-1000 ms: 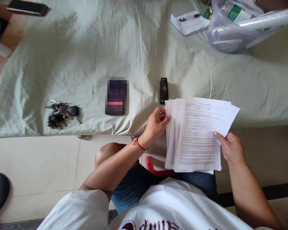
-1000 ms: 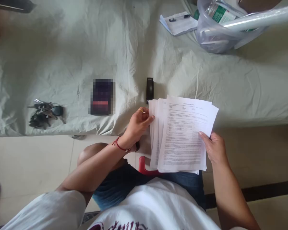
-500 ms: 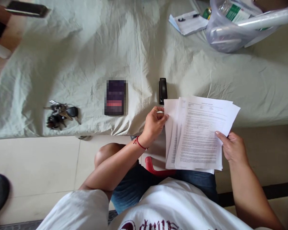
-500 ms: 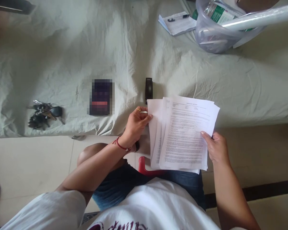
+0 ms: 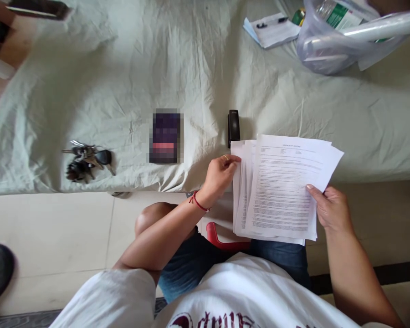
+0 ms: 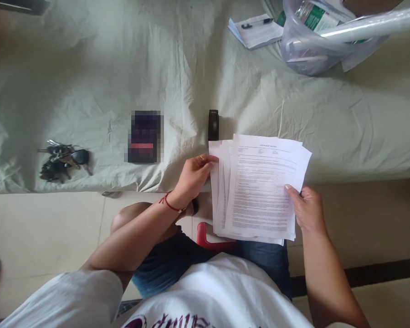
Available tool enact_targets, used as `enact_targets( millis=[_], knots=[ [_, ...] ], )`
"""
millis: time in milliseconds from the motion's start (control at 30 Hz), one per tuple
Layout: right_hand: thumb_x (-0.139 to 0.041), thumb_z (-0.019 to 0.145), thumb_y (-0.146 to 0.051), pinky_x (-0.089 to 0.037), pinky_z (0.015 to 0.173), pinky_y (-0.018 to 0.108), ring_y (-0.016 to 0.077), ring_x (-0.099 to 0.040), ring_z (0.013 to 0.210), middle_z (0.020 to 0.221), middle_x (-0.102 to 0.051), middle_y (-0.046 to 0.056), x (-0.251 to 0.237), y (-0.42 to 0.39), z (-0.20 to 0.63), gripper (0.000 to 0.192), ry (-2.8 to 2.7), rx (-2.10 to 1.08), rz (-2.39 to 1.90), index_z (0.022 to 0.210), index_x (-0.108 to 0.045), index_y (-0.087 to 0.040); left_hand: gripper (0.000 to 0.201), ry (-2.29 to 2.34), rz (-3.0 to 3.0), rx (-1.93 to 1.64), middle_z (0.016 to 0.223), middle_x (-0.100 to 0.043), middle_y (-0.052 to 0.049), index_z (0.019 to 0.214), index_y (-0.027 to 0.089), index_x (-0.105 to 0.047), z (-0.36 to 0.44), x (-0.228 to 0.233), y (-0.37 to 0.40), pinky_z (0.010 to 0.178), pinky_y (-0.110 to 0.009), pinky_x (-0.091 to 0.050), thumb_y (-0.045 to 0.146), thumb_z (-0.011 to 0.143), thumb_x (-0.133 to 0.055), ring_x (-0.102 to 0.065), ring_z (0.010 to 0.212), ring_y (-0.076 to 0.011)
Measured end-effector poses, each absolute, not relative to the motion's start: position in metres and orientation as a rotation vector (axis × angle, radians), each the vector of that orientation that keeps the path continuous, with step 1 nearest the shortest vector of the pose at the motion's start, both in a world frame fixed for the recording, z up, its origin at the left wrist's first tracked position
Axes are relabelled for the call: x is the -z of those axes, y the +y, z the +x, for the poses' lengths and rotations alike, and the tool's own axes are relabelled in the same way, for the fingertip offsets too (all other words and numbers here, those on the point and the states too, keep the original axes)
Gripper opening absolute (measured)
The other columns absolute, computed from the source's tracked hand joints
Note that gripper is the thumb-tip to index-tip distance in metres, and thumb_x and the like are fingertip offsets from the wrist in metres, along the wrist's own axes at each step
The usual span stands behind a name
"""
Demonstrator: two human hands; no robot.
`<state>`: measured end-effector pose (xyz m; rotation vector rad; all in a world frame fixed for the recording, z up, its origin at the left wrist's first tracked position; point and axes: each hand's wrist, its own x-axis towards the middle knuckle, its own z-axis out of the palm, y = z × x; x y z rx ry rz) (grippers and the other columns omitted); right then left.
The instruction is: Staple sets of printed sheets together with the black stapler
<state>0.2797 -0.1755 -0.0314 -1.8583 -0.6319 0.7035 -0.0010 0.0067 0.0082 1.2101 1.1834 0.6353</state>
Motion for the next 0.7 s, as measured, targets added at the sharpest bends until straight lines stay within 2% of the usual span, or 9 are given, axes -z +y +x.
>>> enact_targets(
  millis=[133, 333, 700],
  knots=[
    [-0.089, 0.073, -0.047, -0.060, 0.077, 0.033, 0.0227, -0.072, 0.089, 0.104, -0.079, 0.005, 0.026, -0.170, 0.276, 0.038, -0.584, -0.740, -1.832, 0.101, -0.080, -0.022, 0.020, 1.143, 1.186, -0.663, 0.060, -0.052, 0.003, 0.090, 0.015, -0.074, -0.001, -0.011, 0.008, 0.052, -0.025, -0.031, 0.032, 0.083, -0.067, -0.039, 0.053, -0.0096],
    [-0.089, 0.073, -0.045, -0.059, 0.081, 0.035, 0.0227, -0.072, 0.090, 0.105, -0.079, 0.005, 0.024, -0.163, 0.274, 0.037, -0.591, -0.762, -1.782, 0.101, -0.079, -0.022, 0.010, 1.182, 1.259, -0.714, 0.066, -0.059, 0.001, 0.075, 0.017, -0.067, 0.002, 0.003, 0.010, 0.059, -0.026, -0.037, 0.026, 0.078, -0.069, -0.048, 0.061, -0.0116],
    [-0.091, 0.067, -0.049, -0.056, 0.070, 0.035, 0.0195, -0.065, 0.073, 0.085, -0.075, 0.002, 0.026, -0.165, 0.280, 0.036, -0.602, -0.765, -1.792, 0.087, -0.076, -0.023, 0.023, 1.169, 1.192, -0.792, 0.067, -0.044, 0.004, 0.075, 0.020, -0.052, 0.002, 0.004, 0.012, 0.059, -0.025, -0.032, 0.027, 0.086, -0.070, -0.037, 0.061, -0.0105]
  ],
)
